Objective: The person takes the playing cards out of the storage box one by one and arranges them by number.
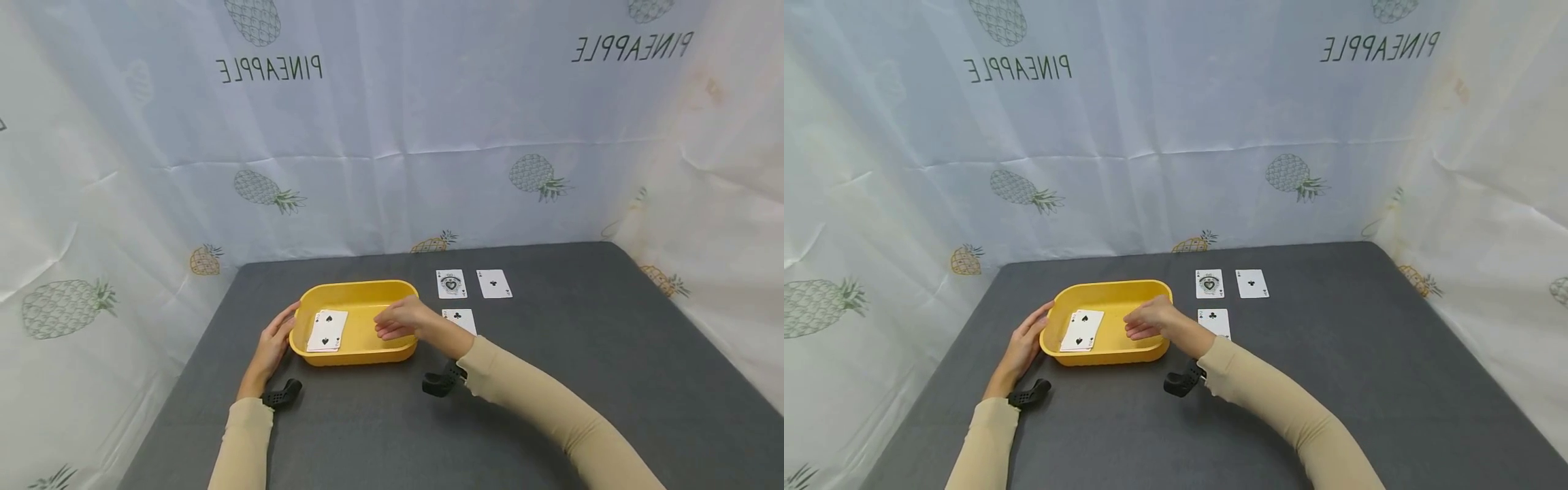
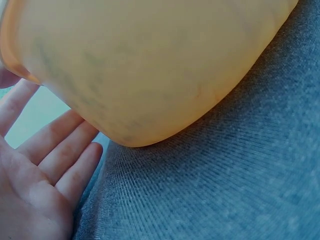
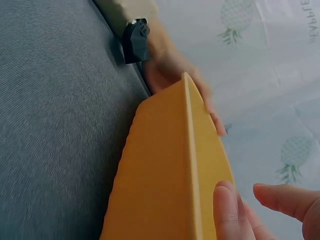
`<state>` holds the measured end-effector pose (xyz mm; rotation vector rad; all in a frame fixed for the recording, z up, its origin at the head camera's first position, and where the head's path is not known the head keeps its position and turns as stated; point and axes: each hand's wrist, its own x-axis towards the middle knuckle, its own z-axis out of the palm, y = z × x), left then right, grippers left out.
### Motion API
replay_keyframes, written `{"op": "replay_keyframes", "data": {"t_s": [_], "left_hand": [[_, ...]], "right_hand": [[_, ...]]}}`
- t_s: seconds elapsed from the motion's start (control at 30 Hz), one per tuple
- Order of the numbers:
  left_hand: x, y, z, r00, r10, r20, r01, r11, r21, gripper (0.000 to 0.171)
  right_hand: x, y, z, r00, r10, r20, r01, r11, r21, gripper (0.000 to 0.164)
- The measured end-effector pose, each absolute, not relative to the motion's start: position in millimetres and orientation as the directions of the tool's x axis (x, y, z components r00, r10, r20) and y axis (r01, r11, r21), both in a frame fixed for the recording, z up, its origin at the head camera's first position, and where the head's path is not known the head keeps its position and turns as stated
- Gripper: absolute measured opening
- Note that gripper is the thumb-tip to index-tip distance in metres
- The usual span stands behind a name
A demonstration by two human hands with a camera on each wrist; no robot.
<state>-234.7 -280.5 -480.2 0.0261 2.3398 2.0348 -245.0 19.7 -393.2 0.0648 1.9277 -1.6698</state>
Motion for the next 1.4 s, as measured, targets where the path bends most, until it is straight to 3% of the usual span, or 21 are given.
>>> {"op": "replay_keyframes", "data": {"t_s": [0.23, 0.63, 1.13, 1.4], "left_hand": [[-235.1, -280.9, -479.2, -0.999, 0.038, -0.009, -0.003, 0.133, 0.991, 0.056], [-233.4, -278.6, -478.0, -0.999, 0.034, -0.028, -0.023, 0.125, 0.992, 0.054], [-232.7, -279.9, -477.7, -0.999, 0.043, 0.001, 0.005, 0.079, 0.997, 0.054], [-233.7, -280.1, -479.1, -0.998, 0.056, 0.025, 0.028, 0.061, 0.998, 0.054]], "right_hand": [[-249.1, -13.3, -404.2, -0.828, -0.277, -0.487, 0.448, 0.194, -0.873, 0.025], [-249.7, -47.3, -425.5, -0.807, -0.227, -0.545, 0.512, 0.192, -0.837, 0.033], [-252.9, -72.2, -428.9, -0.767, -0.155, -0.623, 0.627, 0.027, -0.779, 0.032], [-255.0, -85.5, -432.1, -0.801, -0.086, -0.592, 0.586, 0.089, -0.806, 0.019]]}}
